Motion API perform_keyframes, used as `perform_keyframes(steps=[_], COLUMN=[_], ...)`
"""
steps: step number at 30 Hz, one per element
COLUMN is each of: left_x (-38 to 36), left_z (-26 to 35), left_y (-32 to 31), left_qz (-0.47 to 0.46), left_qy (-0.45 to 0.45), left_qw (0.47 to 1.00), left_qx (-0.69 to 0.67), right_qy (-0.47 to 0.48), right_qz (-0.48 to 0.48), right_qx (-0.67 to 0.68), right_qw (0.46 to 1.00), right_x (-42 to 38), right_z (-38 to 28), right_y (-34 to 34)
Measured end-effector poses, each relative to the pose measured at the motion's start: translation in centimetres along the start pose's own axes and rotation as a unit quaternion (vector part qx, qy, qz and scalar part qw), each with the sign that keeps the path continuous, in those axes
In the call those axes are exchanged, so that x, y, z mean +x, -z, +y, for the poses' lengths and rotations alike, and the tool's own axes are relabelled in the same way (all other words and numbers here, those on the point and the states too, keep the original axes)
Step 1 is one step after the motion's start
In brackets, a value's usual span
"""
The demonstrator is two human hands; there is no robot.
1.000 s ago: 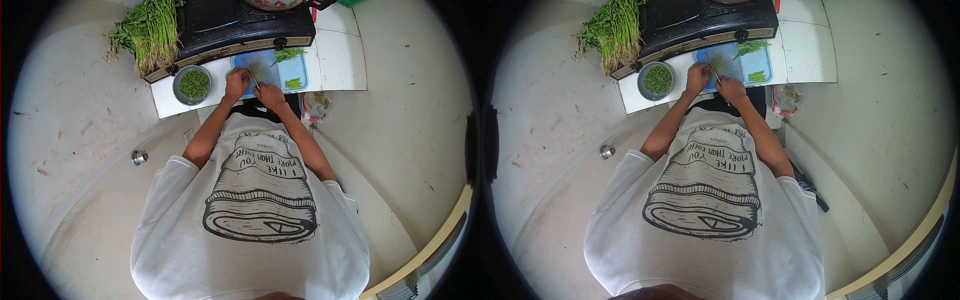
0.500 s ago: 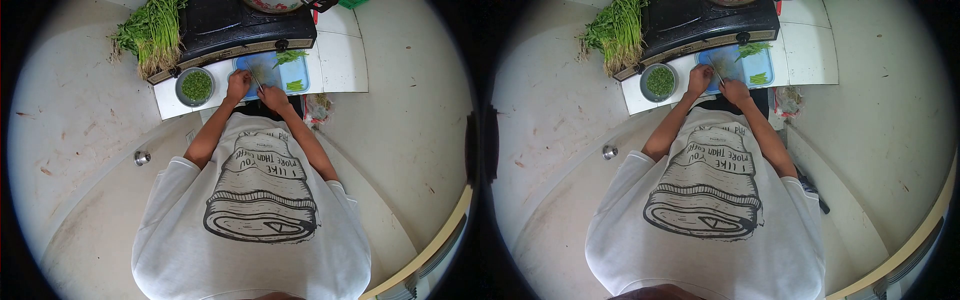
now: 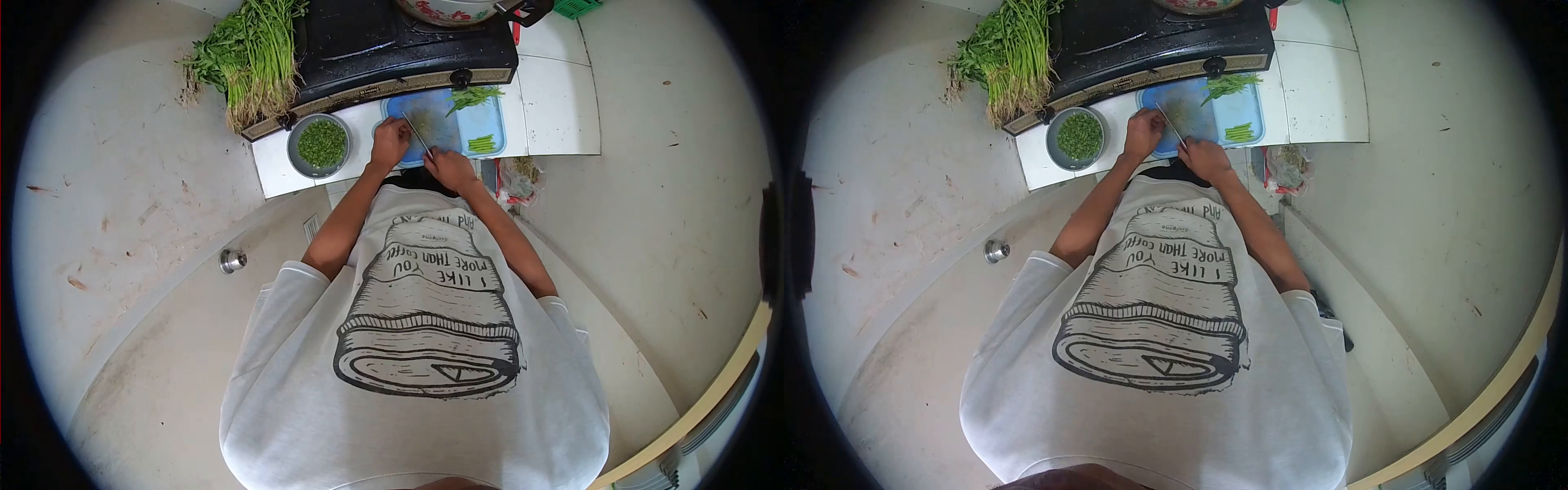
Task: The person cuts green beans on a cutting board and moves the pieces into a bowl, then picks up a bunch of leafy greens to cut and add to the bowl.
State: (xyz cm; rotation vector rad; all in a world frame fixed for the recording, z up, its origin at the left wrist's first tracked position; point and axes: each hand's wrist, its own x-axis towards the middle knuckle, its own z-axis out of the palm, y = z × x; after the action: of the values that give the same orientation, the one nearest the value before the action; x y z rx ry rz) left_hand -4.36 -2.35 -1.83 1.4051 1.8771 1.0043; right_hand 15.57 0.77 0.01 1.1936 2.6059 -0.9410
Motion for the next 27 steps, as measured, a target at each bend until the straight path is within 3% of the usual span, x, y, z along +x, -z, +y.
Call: perform_keyframes(steps=[10,20,27], left_x=[-0.3,-0.6,-1.1], left_z=[0.0,-0.1,-0.9], left_y=[-0.2,-0.3,-0.8], left_qz=[0.022,0.023,0.027], left_qy=[-0.023,0.004,-0.034], left_qw=[0.999,1.0,0.998], left_qx=[-0.007,-0.007,0.04], right_qy=[-0.009,-0.017,-0.004], right_qz=[0.029,-0.014,0.012], right_qx=[-0.004,-0.04,-0.017], right_qw=[1.0,0.999,1.0], right_x=[2.0,0.8,2.2], right_z=[-1.0,-0.4,-0.7], right_y=[-0.8,-0.3,-0.6])
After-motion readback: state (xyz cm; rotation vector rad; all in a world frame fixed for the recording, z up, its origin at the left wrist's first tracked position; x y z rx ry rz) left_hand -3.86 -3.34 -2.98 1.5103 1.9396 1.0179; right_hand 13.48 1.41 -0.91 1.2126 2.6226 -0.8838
